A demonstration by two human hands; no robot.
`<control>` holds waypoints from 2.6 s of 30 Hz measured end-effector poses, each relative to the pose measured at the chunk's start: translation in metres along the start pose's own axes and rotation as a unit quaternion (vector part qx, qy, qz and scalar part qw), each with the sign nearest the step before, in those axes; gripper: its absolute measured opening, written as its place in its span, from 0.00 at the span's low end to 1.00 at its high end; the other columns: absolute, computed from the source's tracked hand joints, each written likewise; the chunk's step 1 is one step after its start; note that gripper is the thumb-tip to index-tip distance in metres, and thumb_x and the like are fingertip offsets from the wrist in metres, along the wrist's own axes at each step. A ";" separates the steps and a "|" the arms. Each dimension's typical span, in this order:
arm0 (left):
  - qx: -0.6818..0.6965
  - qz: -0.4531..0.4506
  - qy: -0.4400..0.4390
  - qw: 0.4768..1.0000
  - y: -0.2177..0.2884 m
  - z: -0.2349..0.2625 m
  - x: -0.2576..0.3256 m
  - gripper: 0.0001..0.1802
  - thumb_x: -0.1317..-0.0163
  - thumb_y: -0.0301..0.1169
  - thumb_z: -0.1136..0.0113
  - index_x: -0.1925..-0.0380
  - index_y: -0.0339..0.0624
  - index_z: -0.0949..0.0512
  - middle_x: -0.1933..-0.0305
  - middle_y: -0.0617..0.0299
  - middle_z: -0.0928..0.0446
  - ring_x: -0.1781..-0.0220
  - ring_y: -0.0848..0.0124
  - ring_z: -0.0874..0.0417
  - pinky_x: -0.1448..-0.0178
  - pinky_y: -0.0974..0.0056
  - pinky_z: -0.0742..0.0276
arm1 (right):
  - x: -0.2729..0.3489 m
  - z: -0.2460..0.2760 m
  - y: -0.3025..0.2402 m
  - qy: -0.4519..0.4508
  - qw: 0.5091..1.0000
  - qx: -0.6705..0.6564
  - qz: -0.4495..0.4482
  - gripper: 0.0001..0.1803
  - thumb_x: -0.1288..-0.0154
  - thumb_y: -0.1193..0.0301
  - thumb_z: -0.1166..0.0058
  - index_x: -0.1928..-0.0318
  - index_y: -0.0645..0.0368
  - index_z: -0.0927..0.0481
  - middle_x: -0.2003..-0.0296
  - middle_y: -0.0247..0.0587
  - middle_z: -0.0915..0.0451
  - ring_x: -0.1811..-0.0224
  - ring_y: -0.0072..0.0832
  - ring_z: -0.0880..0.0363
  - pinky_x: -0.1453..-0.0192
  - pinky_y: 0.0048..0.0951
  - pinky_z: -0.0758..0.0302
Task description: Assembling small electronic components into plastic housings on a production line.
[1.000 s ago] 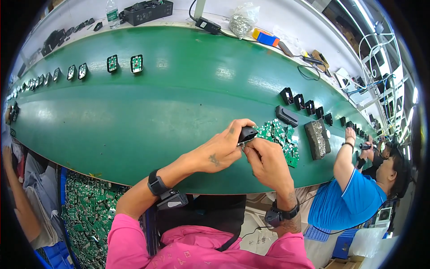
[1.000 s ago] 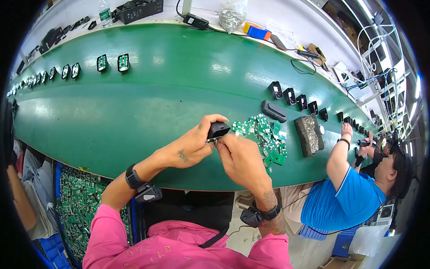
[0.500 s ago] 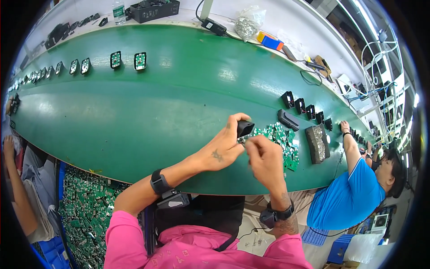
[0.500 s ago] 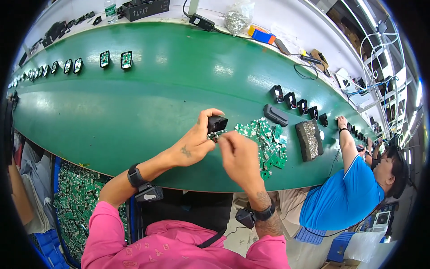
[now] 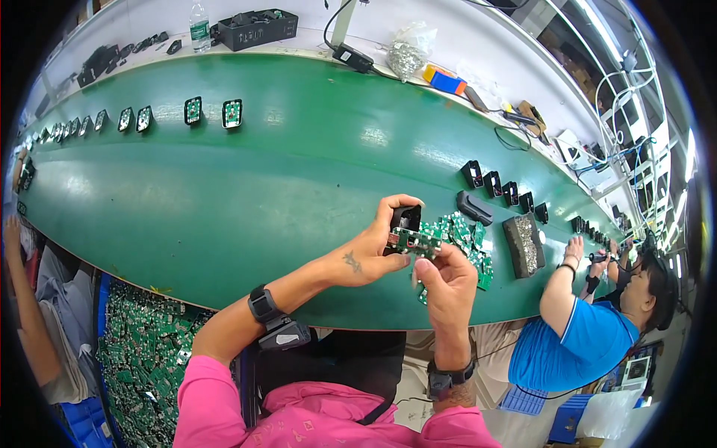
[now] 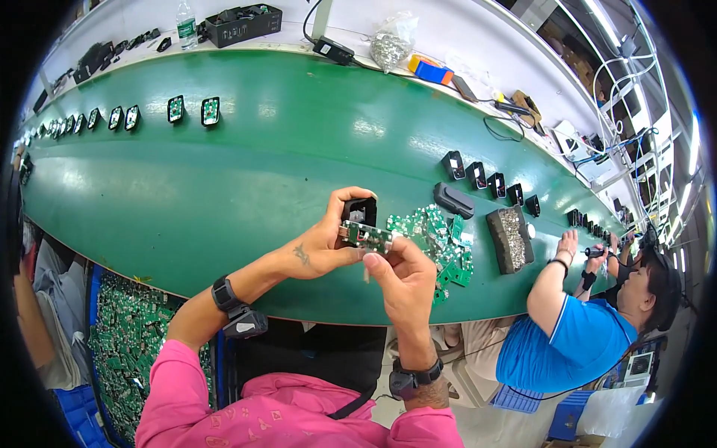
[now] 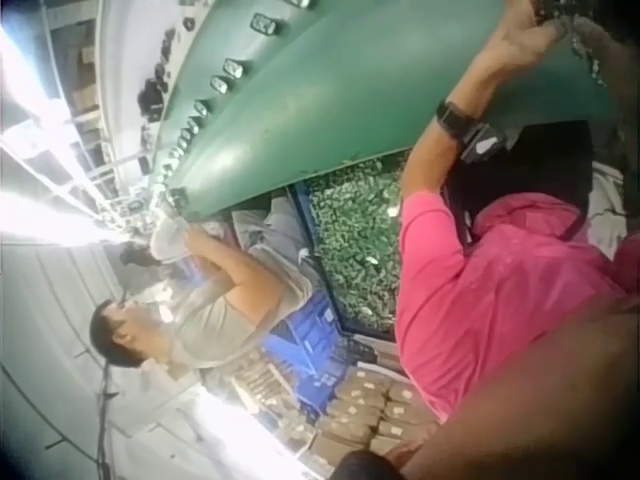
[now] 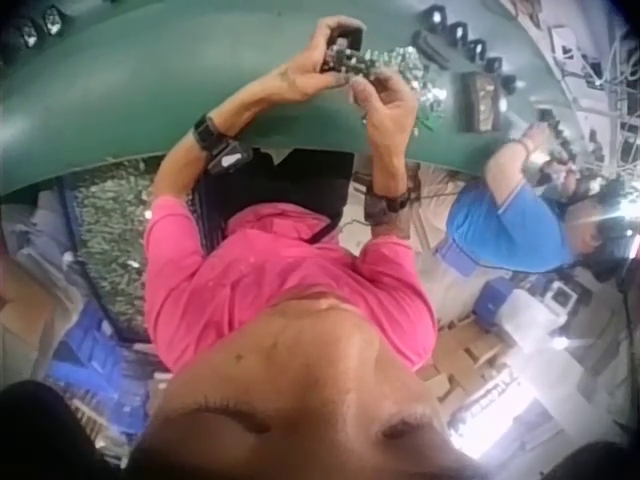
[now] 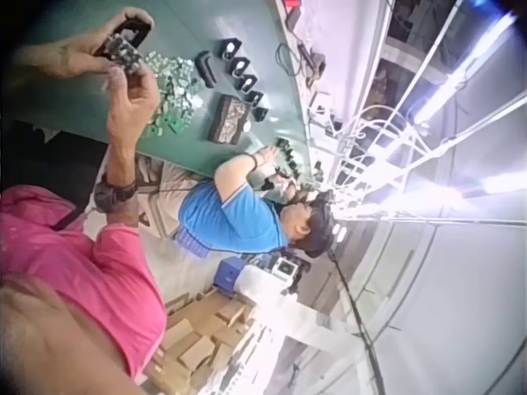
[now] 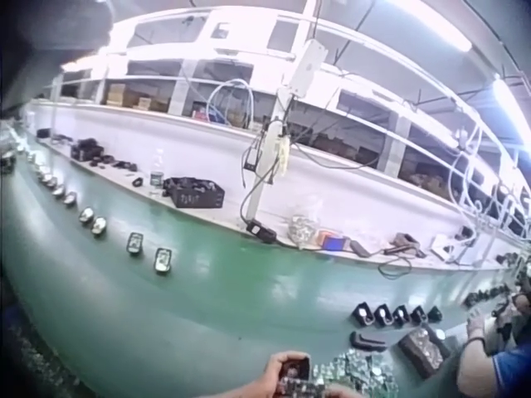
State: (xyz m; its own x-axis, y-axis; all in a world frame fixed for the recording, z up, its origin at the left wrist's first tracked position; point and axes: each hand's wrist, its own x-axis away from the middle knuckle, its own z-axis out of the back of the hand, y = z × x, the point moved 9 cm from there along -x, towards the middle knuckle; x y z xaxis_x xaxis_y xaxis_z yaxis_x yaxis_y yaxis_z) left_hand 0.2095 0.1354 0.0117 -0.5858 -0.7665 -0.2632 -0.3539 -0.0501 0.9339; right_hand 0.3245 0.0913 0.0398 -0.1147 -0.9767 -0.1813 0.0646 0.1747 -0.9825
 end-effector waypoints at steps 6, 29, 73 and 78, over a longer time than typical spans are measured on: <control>0.057 -0.004 -0.008 0.998 0.002 -0.007 -0.001 0.32 0.41 0.17 0.45 0.35 0.45 0.37 0.43 0.61 0.35 0.48 0.75 0.27 0.47 0.66 0.27 | -0.009 0.016 0.014 0.017 0.988 -0.143 -0.062 0.13 0.26 0.69 0.45 0.69 0.64 0.23 0.78 0.34 0.23 0.83 0.16 0.31 0.81 0.19 0.39; -0.298 -0.157 0.132 0.932 0.030 -0.002 0.012 0.35 0.40 0.11 0.51 0.32 0.46 0.37 0.47 0.44 0.30 0.53 0.53 0.22 0.47 0.58 0.24 | -0.008 0.001 -0.006 -0.072 0.987 0.141 -0.038 0.19 0.25 0.67 0.47 0.75 0.61 0.30 0.83 0.30 0.28 0.83 0.15 0.31 0.80 0.21 0.37; 0.054 0.135 0.065 0.987 -0.013 0.008 -0.010 0.24 0.30 0.23 0.57 0.34 0.40 0.43 0.55 0.49 0.23 0.75 0.69 0.16 0.79 0.71 0.25 | -0.034 -0.003 0.009 -0.070 0.960 0.272 0.002 0.22 0.25 0.67 0.53 0.37 0.66 0.27 0.68 0.56 0.18 0.70 0.37 0.18 0.62 0.34 0.24; 0.055 0.112 0.054 0.991 -0.018 0.005 -0.009 0.25 0.30 0.24 0.56 0.34 0.40 0.44 0.56 0.49 0.23 0.75 0.70 0.17 0.79 0.71 0.24 | -0.036 -0.003 0.010 -0.059 0.967 0.248 0.023 0.22 0.25 0.68 0.54 0.36 0.66 0.28 0.68 0.55 0.18 0.69 0.33 0.19 0.62 0.32 0.24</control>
State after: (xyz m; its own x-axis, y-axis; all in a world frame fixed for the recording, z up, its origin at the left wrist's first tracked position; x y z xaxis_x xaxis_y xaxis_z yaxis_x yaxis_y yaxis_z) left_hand 0.2175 0.1461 -0.0040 -0.5794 -0.8148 -0.0194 -0.3049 0.1946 0.9323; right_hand 0.3265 0.1283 0.0359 0.0125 -0.9818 -0.1897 0.5371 0.1666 -0.8269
